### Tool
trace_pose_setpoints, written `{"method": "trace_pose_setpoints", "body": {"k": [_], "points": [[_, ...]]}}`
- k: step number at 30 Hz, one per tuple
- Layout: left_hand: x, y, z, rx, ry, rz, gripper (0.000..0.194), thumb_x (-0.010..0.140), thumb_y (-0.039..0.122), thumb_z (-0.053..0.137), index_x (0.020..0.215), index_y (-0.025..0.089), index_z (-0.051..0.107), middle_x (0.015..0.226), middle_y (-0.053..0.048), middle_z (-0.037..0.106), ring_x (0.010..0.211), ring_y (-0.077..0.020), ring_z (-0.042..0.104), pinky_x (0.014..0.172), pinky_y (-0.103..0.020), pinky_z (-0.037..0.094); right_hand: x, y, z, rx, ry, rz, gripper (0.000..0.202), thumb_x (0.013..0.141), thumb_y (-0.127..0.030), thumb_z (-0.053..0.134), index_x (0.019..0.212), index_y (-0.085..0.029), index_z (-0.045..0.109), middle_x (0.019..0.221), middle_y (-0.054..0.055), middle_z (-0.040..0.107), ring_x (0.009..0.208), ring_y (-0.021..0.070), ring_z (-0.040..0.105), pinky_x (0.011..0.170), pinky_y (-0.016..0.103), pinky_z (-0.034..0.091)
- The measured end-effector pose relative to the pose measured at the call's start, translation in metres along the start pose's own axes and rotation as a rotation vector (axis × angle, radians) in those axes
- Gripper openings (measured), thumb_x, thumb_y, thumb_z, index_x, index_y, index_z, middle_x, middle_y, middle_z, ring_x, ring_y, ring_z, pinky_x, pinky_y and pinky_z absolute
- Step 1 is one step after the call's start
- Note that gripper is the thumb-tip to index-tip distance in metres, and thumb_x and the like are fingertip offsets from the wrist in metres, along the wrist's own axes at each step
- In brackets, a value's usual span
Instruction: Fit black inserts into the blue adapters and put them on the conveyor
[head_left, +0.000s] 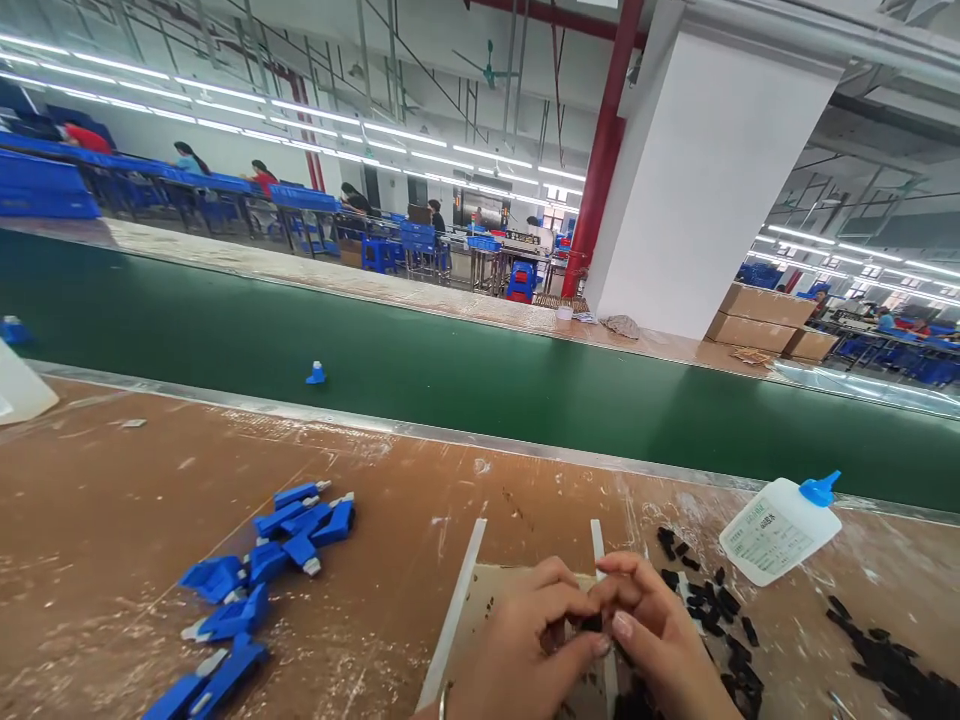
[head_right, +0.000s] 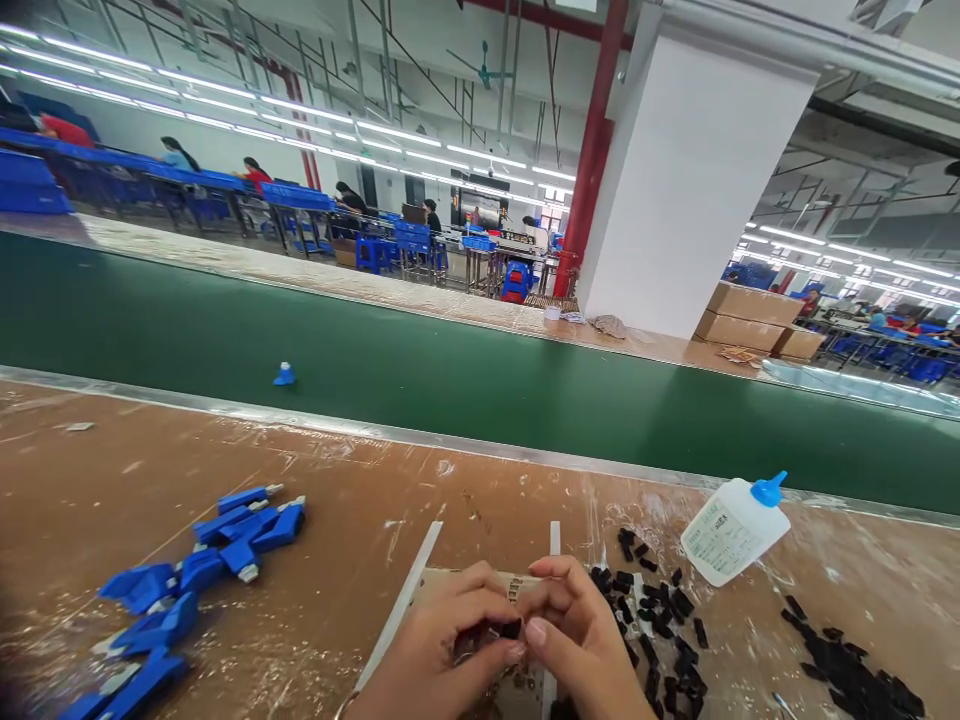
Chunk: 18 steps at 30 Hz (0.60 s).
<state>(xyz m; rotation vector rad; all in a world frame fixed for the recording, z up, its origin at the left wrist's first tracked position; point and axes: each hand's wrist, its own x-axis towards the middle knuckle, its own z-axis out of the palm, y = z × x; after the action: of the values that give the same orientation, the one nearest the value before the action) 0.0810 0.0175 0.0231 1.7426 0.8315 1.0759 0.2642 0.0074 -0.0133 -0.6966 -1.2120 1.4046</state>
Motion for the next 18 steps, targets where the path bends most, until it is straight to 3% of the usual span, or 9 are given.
{"method": "trace_pose_setpoints", "body": {"k": [2, 4, 7, 10, 15, 18], "points": [[0.003, -0.002, 0.001, -0.274, -0.007, -0.24, 0.024, 0.071, 0.039, 0.075, 0.07, 0.016, 0.068, 0.073, -0.001, 0.057, 0.07, -0.0137, 0.052, 0.067, -0.024, 0.041, -0.004, 0.0, -0.002, -0.386, 0.059, -0.383, 0.036, 0.085, -0.03, 0.078, 0.117, -0.029, 0.063, 0.101, 0.007, 0.069, 0.088, 0.0203, 0.067, 0.075, 0.029, 0.056], [0.005, -0.003, 0.003, -0.481, -0.025, -0.383, 0.041, 0.058, 0.05, 0.083, 0.064, 0.014, 0.064, 0.068, 0.001, 0.054, 0.068, -0.0129, 0.048, 0.068, -0.025, 0.039, -0.006, 0.0, -0.002, -0.737, 0.027, -0.695, 0.043, 0.086, -0.02, 0.075, 0.124, -0.033, 0.061, 0.106, 0.008, 0.07, 0.094, 0.024, 0.068, 0.08, 0.035, 0.058], [0.006, -0.002, 0.007, -0.635, -0.061, -0.496, 0.054, 0.046, 0.057, 0.088, 0.061, 0.015, 0.058, 0.063, 0.004, 0.052, 0.065, -0.0113, 0.043, 0.069, -0.026, 0.036, -0.006, 0.0, 0.004, -0.935, 0.016, -0.915, 0.048, 0.093, -0.014, 0.064, 0.135, -0.035, 0.052, 0.097, 0.008, 0.074, 0.086, 0.0242, 0.071, 0.071, 0.037, 0.061], [0.003, 0.0, 0.01, -0.668, -0.079, -0.522, 0.056, 0.045, 0.058, 0.088, 0.061, 0.014, 0.057, 0.063, 0.004, 0.051, 0.065, -0.0111, 0.042, 0.071, -0.027, 0.035, -0.007, -0.003, 0.013, -0.939, 0.117, -0.956, 0.043, 0.098, -0.017, 0.058, 0.136, -0.035, 0.05, 0.088, 0.007, 0.075, 0.077, 0.0223, 0.073, 0.061, 0.035, 0.062], [0.0, 0.007, 0.01, -0.682, -0.076, -0.533, 0.055, 0.046, 0.057, 0.088, 0.057, 0.015, 0.054, 0.067, 0.002, 0.052, 0.068, -0.012, 0.043, 0.07, -0.026, 0.032, -0.01, -0.008, 0.018, -0.991, 0.07, -0.902, 0.041, 0.098, -0.018, 0.058, 0.134, -0.035, 0.05, 0.088, 0.007, 0.075, 0.075, 0.0234, 0.073, 0.06, 0.037, 0.062], [-0.002, 0.013, 0.011, -0.713, -0.078, -0.524, 0.05, 0.05, 0.051, 0.088, 0.057, 0.015, 0.054, 0.068, 0.002, 0.053, 0.07, -0.0125, 0.044, 0.072, -0.026, 0.033, -0.013, 0.003, 0.018, -0.953, 0.175, -0.882, 0.034, 0.098, -0.022, 0.058, 0.128, -0.035, 0.055, 0.09, 0.009, 0.074, 0.076, 0.0247, 0.072, 0.06, 0.038, 0.061]]}}
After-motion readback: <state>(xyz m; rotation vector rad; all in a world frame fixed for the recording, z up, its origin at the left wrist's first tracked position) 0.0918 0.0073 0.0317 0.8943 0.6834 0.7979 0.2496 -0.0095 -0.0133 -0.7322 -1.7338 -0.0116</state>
